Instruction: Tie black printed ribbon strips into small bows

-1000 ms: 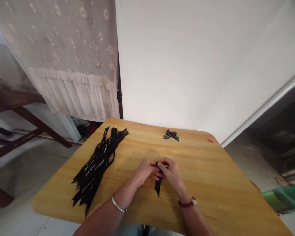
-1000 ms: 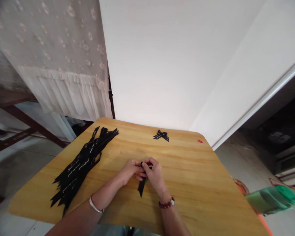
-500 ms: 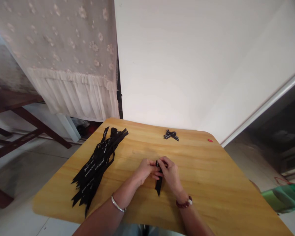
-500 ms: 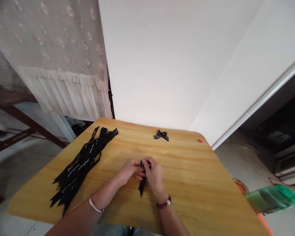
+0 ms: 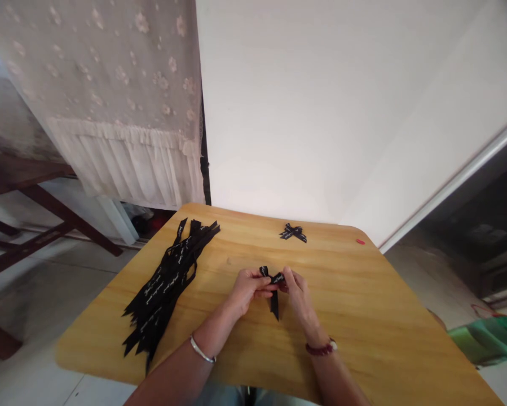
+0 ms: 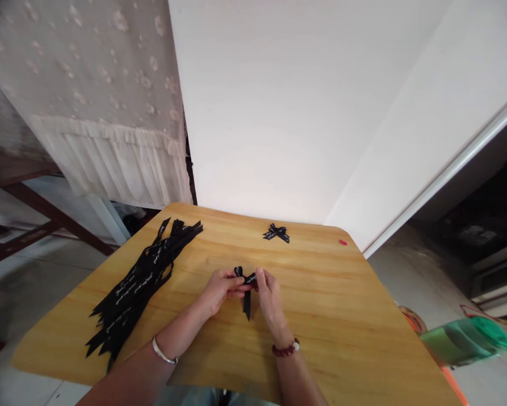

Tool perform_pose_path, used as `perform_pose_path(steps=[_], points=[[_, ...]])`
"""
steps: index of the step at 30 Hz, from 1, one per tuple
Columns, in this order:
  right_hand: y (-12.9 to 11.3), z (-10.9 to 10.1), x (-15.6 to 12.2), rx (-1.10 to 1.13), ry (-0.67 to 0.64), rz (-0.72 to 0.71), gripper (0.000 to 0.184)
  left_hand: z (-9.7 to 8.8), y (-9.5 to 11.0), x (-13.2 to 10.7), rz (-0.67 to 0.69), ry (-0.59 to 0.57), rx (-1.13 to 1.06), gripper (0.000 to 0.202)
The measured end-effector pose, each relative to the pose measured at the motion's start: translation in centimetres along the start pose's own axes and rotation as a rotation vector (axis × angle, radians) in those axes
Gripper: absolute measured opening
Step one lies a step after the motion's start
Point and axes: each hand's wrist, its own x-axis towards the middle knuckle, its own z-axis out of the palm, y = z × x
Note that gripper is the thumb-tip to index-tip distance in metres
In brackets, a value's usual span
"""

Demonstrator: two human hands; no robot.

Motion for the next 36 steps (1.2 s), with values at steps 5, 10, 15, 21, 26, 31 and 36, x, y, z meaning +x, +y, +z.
perform_pose_path(steps=[5, 10, 15, 21, 26, 31, 36], points=[[0.2, -0.1, 0.1, -0.155, -0.032, -0.118, 0.036, 0.1, -0.1, 0.1, 0.019, 0.024, 0.004, 0.006], [0.4, 0.1, 0.1, -0.243, -0.023, -0.168, 0.028, 0.3, 0.0, 0.0, -0.005, 0.067, 0.007, 0.005], [0.7, 0.2, 0.0, -0.298, 0.03, -0.195, 0.027, 0.3, 0.0, -0.1, -0.01, 0.07, -0.018, 0.005], [0.5, 0.3, -0.2, -0.316, 0.047, -0.19, 0.026, 0.6, 0.2, -0.3, -0.016, 0.07, -0.049, 0.005], [0.3, 0.5, -0.2, -0.268, 0.067, -0.18, 0.026, 0.9, 0.1, -0.4, 0.008, 0.081, -0.09, 0.007], [0.3, 0.5, 0.0, -0.137, 0.049, -0.14, 0.027, 0.7, 0.0, -0.5, 0.029, 0.042, -0.11, 0.009], [-0.4, 0.2, -0.2, 0.058, 0.04, -0.013, 0.031, 0.6, 0.3, -0.5, 0.033, -0.079, -0.113, 0.026]])
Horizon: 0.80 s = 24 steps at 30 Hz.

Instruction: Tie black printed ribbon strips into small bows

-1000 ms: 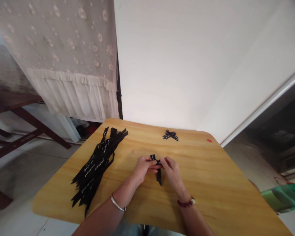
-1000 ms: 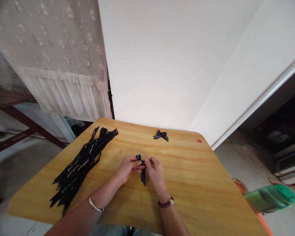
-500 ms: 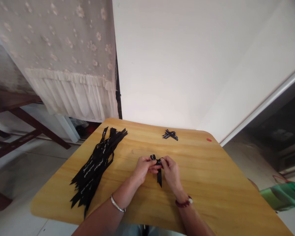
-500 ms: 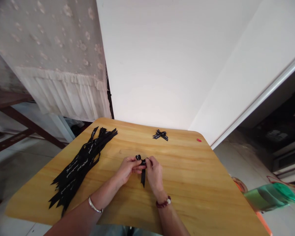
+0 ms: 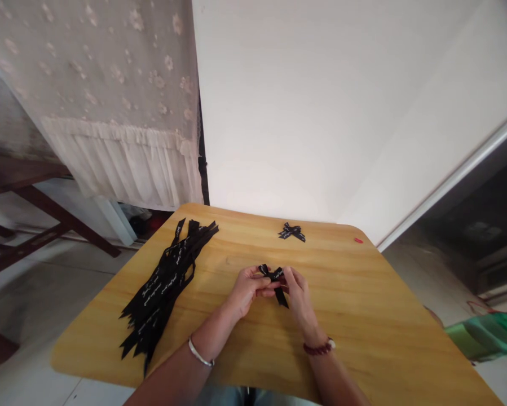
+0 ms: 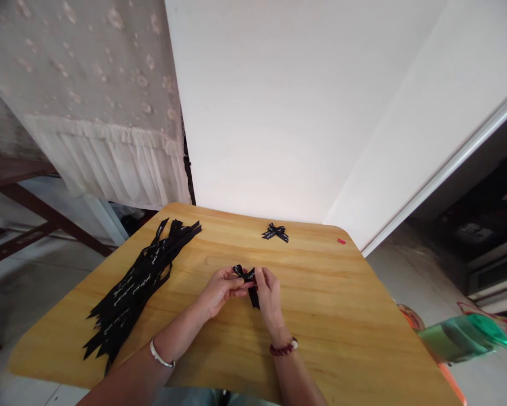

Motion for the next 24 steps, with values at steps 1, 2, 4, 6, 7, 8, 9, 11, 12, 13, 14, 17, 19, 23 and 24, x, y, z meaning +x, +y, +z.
perform_pose_path(steps=[1, 2, 4, 6, 7, 8, 9, 11, 12, 13, 14, 17, 19, 23, 24], points=[[-0.2, 0.0, -0.1, 0.047, -0.011, 0.053, 0.034, 0.0, 0.0, 0.0, 0.002, 0.013, 0.016, 0.03], [-0.4, -0.1, -0.3, 0.086, -0.025, 0.104, 0.037, 0.0, 0.1, 0.0, 0.004, 0.033, 0.038, 0.035], [-0.7, 0.0, -0.4, 0.123, -0.051, 0.158, 0.038, 0.1, 0.1, 0.0, 0.01, 0.074, 0.088, 0.044], [-0.8, 0.1, -0.5, 0.111, -0.087, 0.133, 0.033, 0.1, 0.1, 0.0, 0.007, 0.096, 0.13, 0.049], [-0.8, 0.1, -0.4, 0.094, -0.102, 0.105, 0.03, 0.1, 0.1, 0.0, 0.001, 0.098, 0.145, 0.05], [-0.6, 0.1, -0.4, 0.076, -0.106, 0.075, 0.028, 0.1, 0.1, 0.0, -0.008, 0.095, 0.156, 0.051], [-0.5, 0.2, -0.3, 0.059, -0.099, 0.053, 0.027, 0.1, 0.1, 0.0, -0.019, 0.088, 0.167, 0.051], [-0.2, 0.1, -0.1, 0.032, -0.068, 0.033, 0.025, 0.1, 0.0, 0.0, -0.032, 0.072, 0.194, 0.047], [0.0, 0.1, -0.1, 0.026, -0.053, 0.03, 0.025, 0.1, -0.1, 0.0, -0.031, 0.065, 0.21, 0.044], [0.1, 0.1, 0.0, 0.028, -0.047, 0.031, 0.025, 0.1, -0.2, 0.1, -0.025, 0.059, 0.225, 0.041], [0.1, 0.1, 0.0, 0.036, -0.056, 0.034, 0.024, 0.1, -0.2, 0.1, -0.012, 0.055, 0.238, 0.039], [0.0, 0.0, 0.0, 0.091, -0.113, 0.046, 0.021, 0.0, -0.3, 0.2, 0.011, 0.041, 0.262, 0.036], [-0.2, 0.0, -0.1, 0.129, -0.139, 0.054, 0.021, -0.1, -0.1, 0.1, 0.0, 0.034, 0.284, 0.038], [-0.7, -0.1, -0.2, 0.132, -0.129, 0.073, 0.022, -0.6, 0.7, 0.2, 0.091, 0.105, 0.324, 0.032], [-0.7, -0.1, -0.2, 0.121, -0.131, 0.076, 0.023, -0.7, 0.9, 0.2, 0.138, 0.134, 0.333, 0.031]])
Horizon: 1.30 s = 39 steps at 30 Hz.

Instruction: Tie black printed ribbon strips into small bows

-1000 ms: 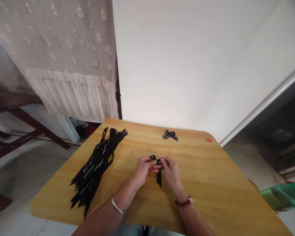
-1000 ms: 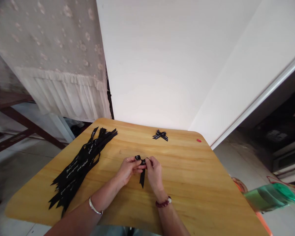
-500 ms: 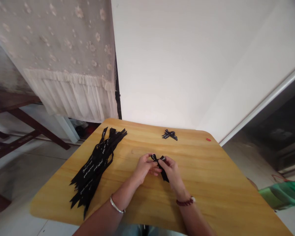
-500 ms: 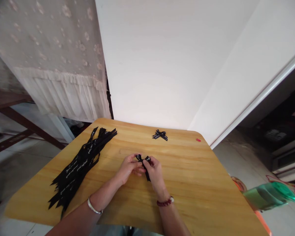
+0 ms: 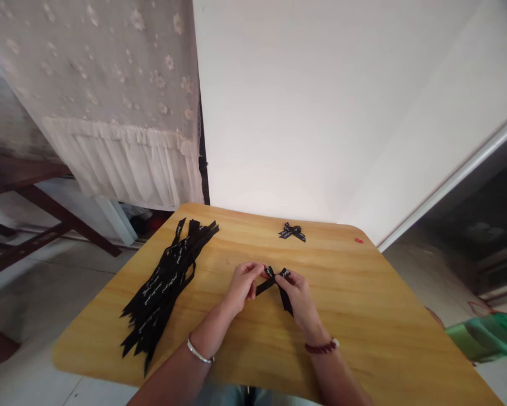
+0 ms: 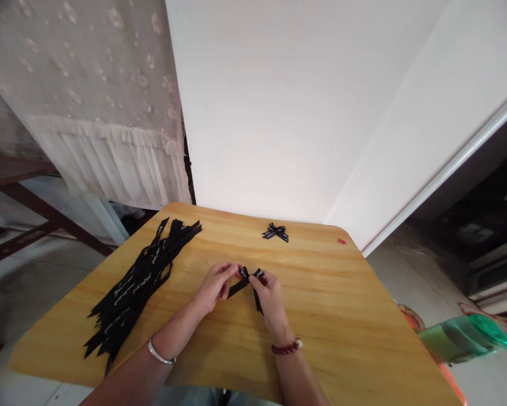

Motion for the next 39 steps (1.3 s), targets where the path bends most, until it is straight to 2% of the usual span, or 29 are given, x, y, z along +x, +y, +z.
perform_pose_path(steps=[3, 10, 15, 20, 23, 25, 30, 35, 39], points=[[0.1, 0.1, 0.0, -0.056, 0.0, -0.003, 0.024, -0.1, 0.3, 0.1, 0.056, 0.047, 0.036, 0.029], [0.8, 0.0, 0.2, -0.073, -0.058, -0.006, 0.021, 0.9, 0.6, -0.3, -0.042, 0.046, -0.04, 0.014], [0.7, 0.1, 0.2, -0.04, -0.122, -0.018, 0.017, 0.7, 0.5, -0.3, -0.054, 0.04, -0.059, 0.02], [0.7, -0.1, 0.3, -0.162, 0.005, -0.077, 0.019, 0.0, 0.1, 0.1, -0.026, 0.047, -0.081, 0.018], [0.8, -0.3, 0.4, -0.28, 0.097, -0.125, 0.02, -0.2, 0.3, 0.1, -0.027, 0.08, -0.117, 0.025], [0.9, -0.3, 0.6, -0.336, 0.12, -0.158, 0.019, -0.1, 0.3, -0.1, -0.055, 0.05, -0.124, 0.028], [1.3, -0.1, 0.7, -0.395, 0.112, -0.191, 0.019, 0.5, -0.2, -0.2, -0.122, -0.063, -0.126, 0.025], [1.5, 0.3, 0.6, -0.438, 0.092, -0.201, 0.018, 0.6, -0.8, 0.1, -0.117, -0.057, -0.175, 0.02], [1.3, 0.4, 0.6, -0.397, 0.057, -0.199, 0.012, 0.5, -0.9, 0.3, -0.105, -0.006, -0.178, 0.016]])
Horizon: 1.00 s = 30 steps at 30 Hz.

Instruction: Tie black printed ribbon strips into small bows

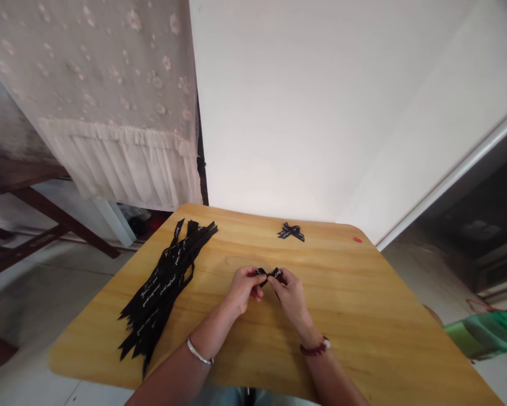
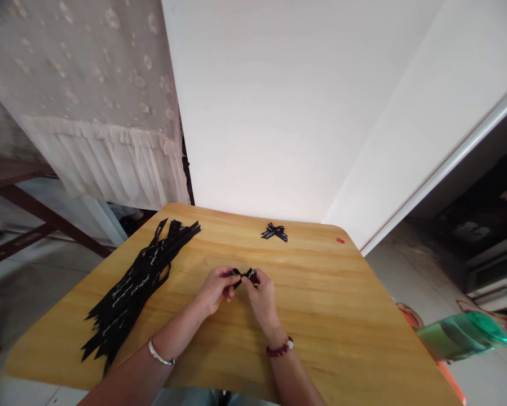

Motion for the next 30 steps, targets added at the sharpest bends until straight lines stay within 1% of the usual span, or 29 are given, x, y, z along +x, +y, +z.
perform_pose_path(steps=[2, 4, 8, 10, 12, 14, 19, 25, 30], points=[[0.0, 0.0, 0.0, 0.006, -0.018, 0.007, 0.01, 0.0, 0.0, 0.0, 0.01, 0.006, -0.007, 0.015], [0.1, 0.0, 0.0, -0.013, -0.021, 0.023, 0.01, 0.0, 0.1, -0.1, 0.018, -0.012, -0.032, 0.016], [0.4, -0.1, 0.0, -0.046, -0.014, 0.031, 0.006, 0.0, 0.3, -0.2, -0.022, -0.024, -0.118, 0.015], [0.5, -0.2, -0.1, -0.016, -0.026, 0.012, 0.004, 0.0, 0.5, -0.2, -0.039, -0.002, -0.165, 0.015], [0.7, -0.5, 0.0, 0.045, -0.039, 0.013, 0.008, -0.1, 0.6, -0.1, -0.02, 0.03, -0.213, 0.015], [0.6, -0.8, 0.0, 0.114, -0.029, 0.047, 0.013, -0.2, 0.7, -0.1, 0.009, 0.054, -0.245, 0.015], [0.0, -1.2, 0.0, 0.205, 0.031, 0.111, 0.015, -0.4, 0.8, 0.0, 0.023, 0.028, -0.232, 0.009], [-0.6, -1.2, 0.0, 0.275, 0.038, 0.142, 0.015, -0.5, 0.6, 0.1, -0.017, 0.032, -0.19, 0.006], [-1.0, -1.4, -0.1, 0.236, 0.044, 0.167, 0.02, -0.5, 0.5, 0.1, 0.003, 0.017, -0.184, 0.007]])
